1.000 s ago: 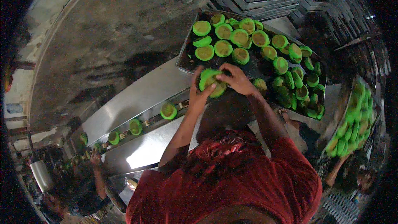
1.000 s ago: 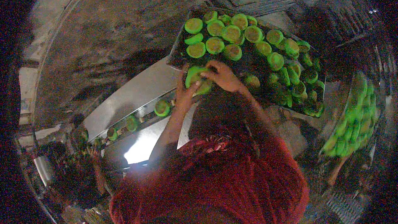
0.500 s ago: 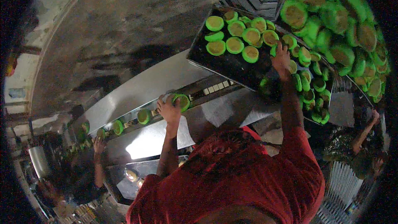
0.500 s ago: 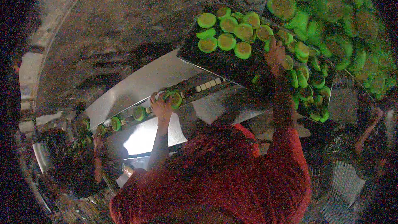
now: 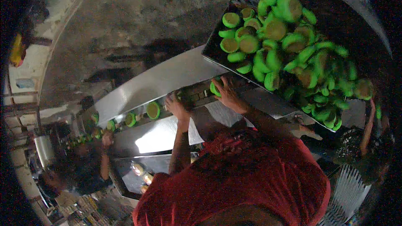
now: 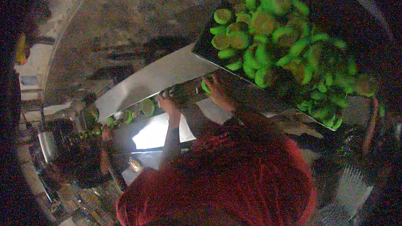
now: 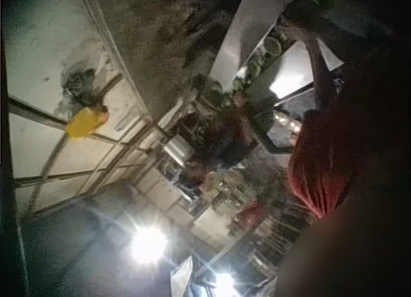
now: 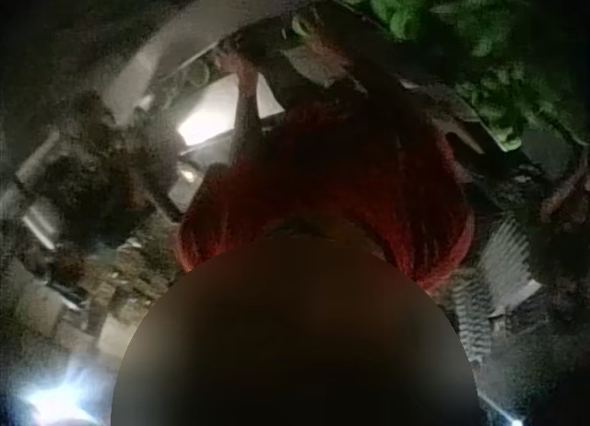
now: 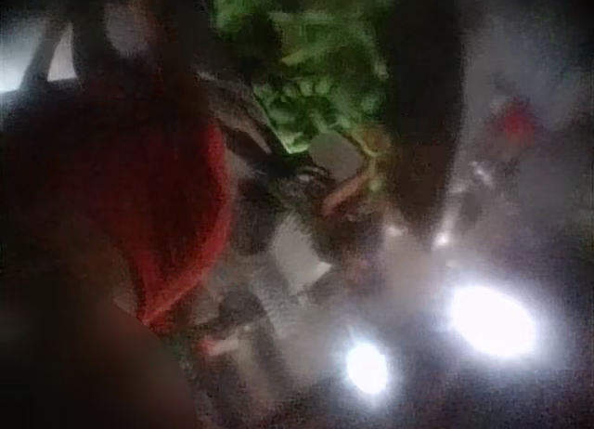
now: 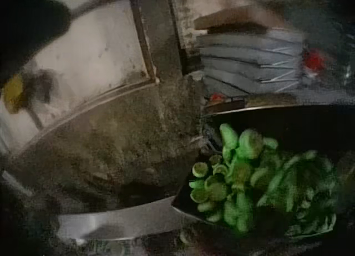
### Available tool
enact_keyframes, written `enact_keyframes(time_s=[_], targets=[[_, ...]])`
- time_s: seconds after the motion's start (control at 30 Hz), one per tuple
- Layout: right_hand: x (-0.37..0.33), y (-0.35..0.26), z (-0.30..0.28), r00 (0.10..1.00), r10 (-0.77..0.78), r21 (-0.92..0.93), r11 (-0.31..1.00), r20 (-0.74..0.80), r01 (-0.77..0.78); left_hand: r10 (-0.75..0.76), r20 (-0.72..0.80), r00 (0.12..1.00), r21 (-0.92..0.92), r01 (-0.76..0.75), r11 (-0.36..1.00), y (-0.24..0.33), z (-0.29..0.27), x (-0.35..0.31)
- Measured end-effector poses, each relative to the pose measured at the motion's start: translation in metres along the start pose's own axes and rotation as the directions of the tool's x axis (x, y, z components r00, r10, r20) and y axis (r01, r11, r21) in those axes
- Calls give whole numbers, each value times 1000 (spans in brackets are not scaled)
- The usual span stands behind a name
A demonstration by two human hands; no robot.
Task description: The person repeatedly picks green fruit halves from a metal tray and places them onto a moving conveyor belt. The person handles the fruit by hand, arranging each piece individually as the belt advances.
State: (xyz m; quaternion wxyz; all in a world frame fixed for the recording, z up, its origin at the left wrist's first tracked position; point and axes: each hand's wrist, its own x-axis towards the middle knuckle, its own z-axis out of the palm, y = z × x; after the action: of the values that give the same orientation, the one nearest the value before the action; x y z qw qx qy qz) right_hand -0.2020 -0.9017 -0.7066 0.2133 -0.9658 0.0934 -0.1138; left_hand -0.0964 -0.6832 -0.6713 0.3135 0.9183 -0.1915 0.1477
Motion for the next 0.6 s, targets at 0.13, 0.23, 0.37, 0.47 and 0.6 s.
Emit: enact_keyframes(time_s=[0.13,0.23,0.37,0.47,0.6], targets=[[-11,-17,-57,966,-179,315,942,188,113,189,72,979,-18,-188,982,25,-21,-9],[5,12,-94,902,-289,753,655,321,-58,318,104,942,-141,-303,943,58,-9,-26],[26,46,-117,682,-377,741,559,627,-372,203,106,973,-374,-150,915,63,15,-12],[26,59,-113,587,-447,718,584,675,-379,346,100,933,-407,-278,870,104,6,26],[32,62,-102,481,-499,681,639,721,-358,443,203,873,-434,-325,840,163,28,52]])
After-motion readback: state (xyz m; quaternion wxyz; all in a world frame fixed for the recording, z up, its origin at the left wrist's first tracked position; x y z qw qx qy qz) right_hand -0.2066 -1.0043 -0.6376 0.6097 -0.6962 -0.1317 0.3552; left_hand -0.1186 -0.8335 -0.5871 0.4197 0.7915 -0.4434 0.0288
